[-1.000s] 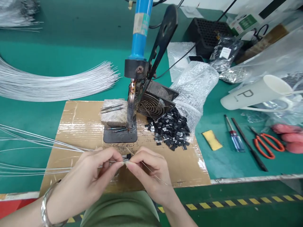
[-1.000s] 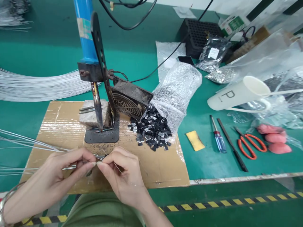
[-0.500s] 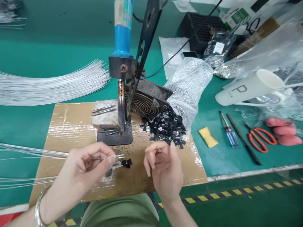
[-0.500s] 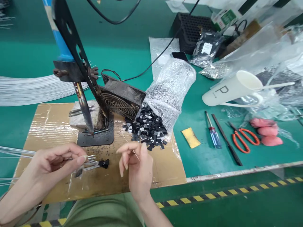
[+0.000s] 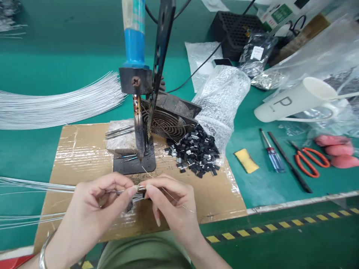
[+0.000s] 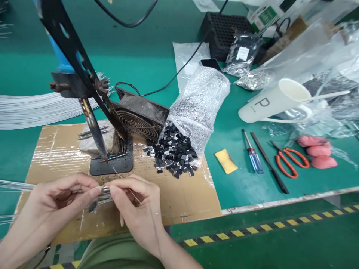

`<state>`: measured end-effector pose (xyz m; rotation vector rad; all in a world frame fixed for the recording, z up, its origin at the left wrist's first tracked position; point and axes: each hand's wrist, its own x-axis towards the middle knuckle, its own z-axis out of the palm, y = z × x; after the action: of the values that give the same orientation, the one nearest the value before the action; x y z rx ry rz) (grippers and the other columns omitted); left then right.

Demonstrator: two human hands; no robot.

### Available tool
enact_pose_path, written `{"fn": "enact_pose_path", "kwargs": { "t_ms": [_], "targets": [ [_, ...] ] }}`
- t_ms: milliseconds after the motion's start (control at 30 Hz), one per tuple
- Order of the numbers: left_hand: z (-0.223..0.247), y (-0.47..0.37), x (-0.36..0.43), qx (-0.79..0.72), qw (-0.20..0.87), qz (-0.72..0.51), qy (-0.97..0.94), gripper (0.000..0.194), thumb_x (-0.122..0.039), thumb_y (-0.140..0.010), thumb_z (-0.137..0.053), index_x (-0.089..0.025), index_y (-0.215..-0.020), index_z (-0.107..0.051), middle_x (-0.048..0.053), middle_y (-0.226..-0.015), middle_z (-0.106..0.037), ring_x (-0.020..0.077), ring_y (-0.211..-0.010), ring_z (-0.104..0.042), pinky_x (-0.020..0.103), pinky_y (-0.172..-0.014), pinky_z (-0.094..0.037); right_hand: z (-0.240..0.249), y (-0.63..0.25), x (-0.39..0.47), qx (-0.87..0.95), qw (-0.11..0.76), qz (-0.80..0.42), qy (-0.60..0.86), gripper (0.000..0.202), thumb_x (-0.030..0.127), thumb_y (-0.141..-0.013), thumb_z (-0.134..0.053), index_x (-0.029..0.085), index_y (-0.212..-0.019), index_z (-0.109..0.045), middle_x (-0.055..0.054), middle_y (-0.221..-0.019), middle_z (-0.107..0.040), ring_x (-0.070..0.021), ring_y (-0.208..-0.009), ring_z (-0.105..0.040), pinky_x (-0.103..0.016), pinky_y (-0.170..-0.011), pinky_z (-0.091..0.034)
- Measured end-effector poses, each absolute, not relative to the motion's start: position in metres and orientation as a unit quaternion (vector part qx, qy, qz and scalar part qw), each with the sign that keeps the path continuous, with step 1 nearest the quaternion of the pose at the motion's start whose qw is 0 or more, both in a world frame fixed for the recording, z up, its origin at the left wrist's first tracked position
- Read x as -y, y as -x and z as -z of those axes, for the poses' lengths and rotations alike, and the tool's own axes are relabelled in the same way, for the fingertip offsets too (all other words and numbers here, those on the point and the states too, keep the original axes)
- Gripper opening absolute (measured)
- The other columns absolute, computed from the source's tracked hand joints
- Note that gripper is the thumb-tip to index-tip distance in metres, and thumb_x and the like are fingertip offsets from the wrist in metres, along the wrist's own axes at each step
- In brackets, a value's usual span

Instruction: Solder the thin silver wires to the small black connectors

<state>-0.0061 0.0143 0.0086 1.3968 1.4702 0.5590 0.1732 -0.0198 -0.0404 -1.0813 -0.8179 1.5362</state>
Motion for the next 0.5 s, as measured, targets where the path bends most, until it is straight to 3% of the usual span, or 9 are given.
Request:
{"fn": "enact_pose_path", "kwargs": {
  "t_ms": [200,500],
  "targets": [
    [-0.005,0.004,-0.003,-0.649,0.467,-0.229,-0.555,0.033,-0.056,-0.087,-0.073,-0.025,-0.08,-0.079,0.002,-0.066,-0.074,0.0137,-0.051,-0.053,0.022,-0.045,-0.036,0.038,-0.172,0.019,0.282,0.513,-0.692,0.422,0.016,0.038,-0.093,-0.084,0.023,-0.093,-0.09,0.002,-0.073,-0.063,-0.0026,-0.038,-0.05,-0.014,-0.034,-0.036],
    [-0.006,-0.003,-0.003,-0.623,0.46,-0.278,-0.569,0.025,-0.043,-0.087,-0.074,-0.022,-0.076,-0.08,0.001,-0.062,-0.07,0.0119,-0.049,-0.052,0.019,-0.044,-0.038,0.043,-0.168,0.021,0.225,0.525,-0.714,0.404,0.011,0.035,-0.09,-0.088,0.025,-0.089,-0.089,0.004,-0.064,-0.064,-0.001,-0.036,-0.047,-0.012,-0.033,-0.033]
  ]
}}
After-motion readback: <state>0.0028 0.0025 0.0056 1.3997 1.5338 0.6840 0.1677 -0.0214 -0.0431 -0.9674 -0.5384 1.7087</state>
